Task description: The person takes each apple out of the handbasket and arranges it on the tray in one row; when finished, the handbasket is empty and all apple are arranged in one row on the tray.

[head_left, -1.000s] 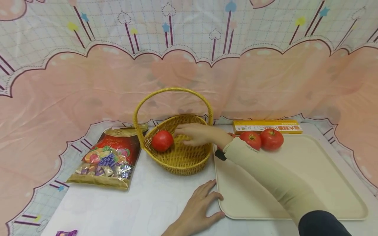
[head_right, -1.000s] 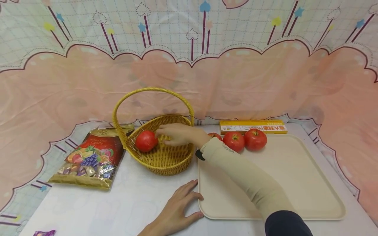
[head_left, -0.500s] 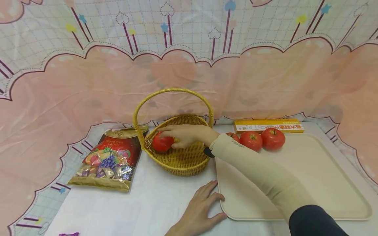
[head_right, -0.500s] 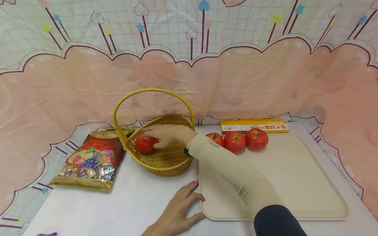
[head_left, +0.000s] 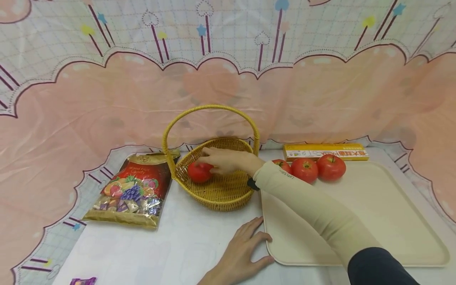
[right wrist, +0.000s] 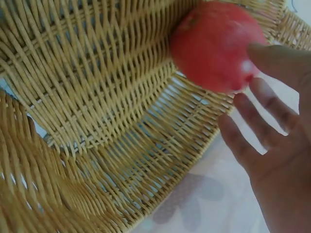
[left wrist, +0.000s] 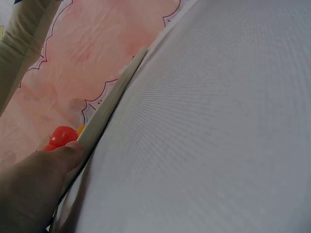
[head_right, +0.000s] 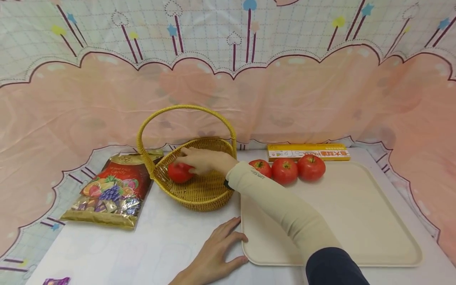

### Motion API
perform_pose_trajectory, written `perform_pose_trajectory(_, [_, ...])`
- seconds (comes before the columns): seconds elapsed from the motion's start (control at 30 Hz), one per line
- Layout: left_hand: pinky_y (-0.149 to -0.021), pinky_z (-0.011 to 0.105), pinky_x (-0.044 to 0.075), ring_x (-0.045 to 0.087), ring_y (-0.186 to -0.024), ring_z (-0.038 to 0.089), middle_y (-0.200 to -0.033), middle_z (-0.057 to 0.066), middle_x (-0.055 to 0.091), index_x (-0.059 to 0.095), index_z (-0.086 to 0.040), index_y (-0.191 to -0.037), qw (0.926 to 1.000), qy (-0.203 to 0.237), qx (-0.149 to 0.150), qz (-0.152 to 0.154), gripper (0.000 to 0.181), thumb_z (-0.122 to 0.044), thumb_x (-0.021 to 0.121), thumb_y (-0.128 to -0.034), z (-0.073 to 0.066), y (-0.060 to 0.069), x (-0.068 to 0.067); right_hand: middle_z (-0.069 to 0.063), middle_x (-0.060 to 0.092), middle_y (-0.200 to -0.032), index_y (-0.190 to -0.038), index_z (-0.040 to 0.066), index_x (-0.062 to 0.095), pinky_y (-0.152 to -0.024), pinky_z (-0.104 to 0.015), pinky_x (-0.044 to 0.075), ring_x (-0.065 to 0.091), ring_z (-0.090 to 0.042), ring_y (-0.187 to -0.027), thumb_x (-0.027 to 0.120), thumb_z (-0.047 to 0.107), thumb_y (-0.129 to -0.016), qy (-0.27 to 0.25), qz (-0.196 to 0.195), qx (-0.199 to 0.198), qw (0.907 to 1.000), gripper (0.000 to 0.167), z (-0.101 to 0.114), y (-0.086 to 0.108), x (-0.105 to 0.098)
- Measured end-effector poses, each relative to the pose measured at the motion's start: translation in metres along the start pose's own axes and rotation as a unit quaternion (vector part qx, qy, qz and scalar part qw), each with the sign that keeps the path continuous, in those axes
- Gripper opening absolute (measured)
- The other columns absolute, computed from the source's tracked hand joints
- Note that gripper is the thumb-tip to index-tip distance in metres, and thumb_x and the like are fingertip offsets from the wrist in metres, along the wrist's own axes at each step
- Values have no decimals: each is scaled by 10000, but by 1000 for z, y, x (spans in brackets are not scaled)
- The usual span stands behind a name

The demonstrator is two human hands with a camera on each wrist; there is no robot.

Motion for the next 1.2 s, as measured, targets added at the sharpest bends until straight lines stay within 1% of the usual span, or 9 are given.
perform_pose_trajectory(0.07, [-1089,429,383,373,-1372,221,-1485,51,387,537,-305,-1106,10000,1,4,-5,345,-529,608,-854,0,0,0,-53,422,-1289,-1369,250,451,-1039,-308,438,463,-175,-1208,539,189,-954,16,-43,-1,10000,429,0,0,0])
perform_pose_trajectory(0.23, [-1088,424,386,375,-1370,219,-1478,50,395,536,-304,-1100,10000,-33,8,-43,345,-521,623,-847,-1,0,0,-65,382,-1437,-1342,209,485,-1108,-325,382,406,-205,-1321,528,174,-957,2,-113,-18,9999,389,1,-3,-1])
perform_pose_trajectory(0.3, [-1088,422,387,377,-1370,219,-1475,52,400,536,-303,-1098,10000,-47,12,-63,345,-517,629,-843,-1,-1,0,-55,401,-1425,-1353,209,471,-1111,-326,379,406,-199,-1322,527,183,-955,39,-135,-24,9999,403,1,-4,-1])
perform_pose_trajectory(0.47, [-1088,424,385,377,-1369,221,-1471,57,406,540,-298,-1092,9999,-53,39,-79,342,-511,633,-842,-1,-1,0,-48,446,-1268,-1375,213,450,-1081,-323,407,465,-171,-1216,540,229,-952,27,-182,58,9998,432,0,-4,-3])
perform_pose_trajectory(0.6, [-1089,425,381,379,-1368,224,-1469,61,408,541,-295,-1092,9999,-54,68,-89,340,-509,631,-845,-1,-1,-1,-46,438,-1272,-1319,221,497,-1062,-307,422,474,-161,-1192,555,240,-948,-5,-155,55,9999,376,0,-5,-2])
perform_pose_trajectory(0.73, [-1090,430,379,373,-1373,223,-1475,58,401,537,-299,-1097,10000,2,23,-35,339,-518,618,-851,-1,0,0,-23,462,-1276,-1255,229,518,-1048,-308,430,474,-162,-1198,583,222,-932,-25,-163,-7,9999,329,3,-6,-1])
perform_pose_trajectory(0.97, [-1087,438,384,364,-1378,218,-1492,45,377,531,-309,-1105,9999,87,-42,62,336,-532,593,-862,0,0,2,-3,478,-1314,-1252,250,526,-1058,-341,419,451,-199,-1233,637,254,-900,-39,-47,-66,10000,369,8,-9,4])
perform_pose_trajectory(1.07, [-1085,437,385,368,-1375,222,-1492,44,376,531,-306,-1104,9999,93,-24,55,334,-530,593,-864,-1,0,1,-19,444,-1309,-1239,278,532,-1052,-336,413,426,-207,-1232,657,281,-884,2,-59,-180,9998,376,10,-10,4])
perform_pose_trajectory(1.2, [-1087,437,383,374,-1371,230,-1490,48,379,535,-302,-1103,9999,96,-18,25,334,-525,599,-862,-1,0,-1,-71,369,-1403,-1229,274,533,-1095,-368,373,353,-250,-1311,674,270,-871,-59,24,-308,9995,385,14,-12,4])
Point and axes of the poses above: each hand's wrist, its own y-axis away from the middle knuckle, its own x-axis out of the palm, z = x × y, the point moved 6 cm from there along -y, towards the middle knuckle
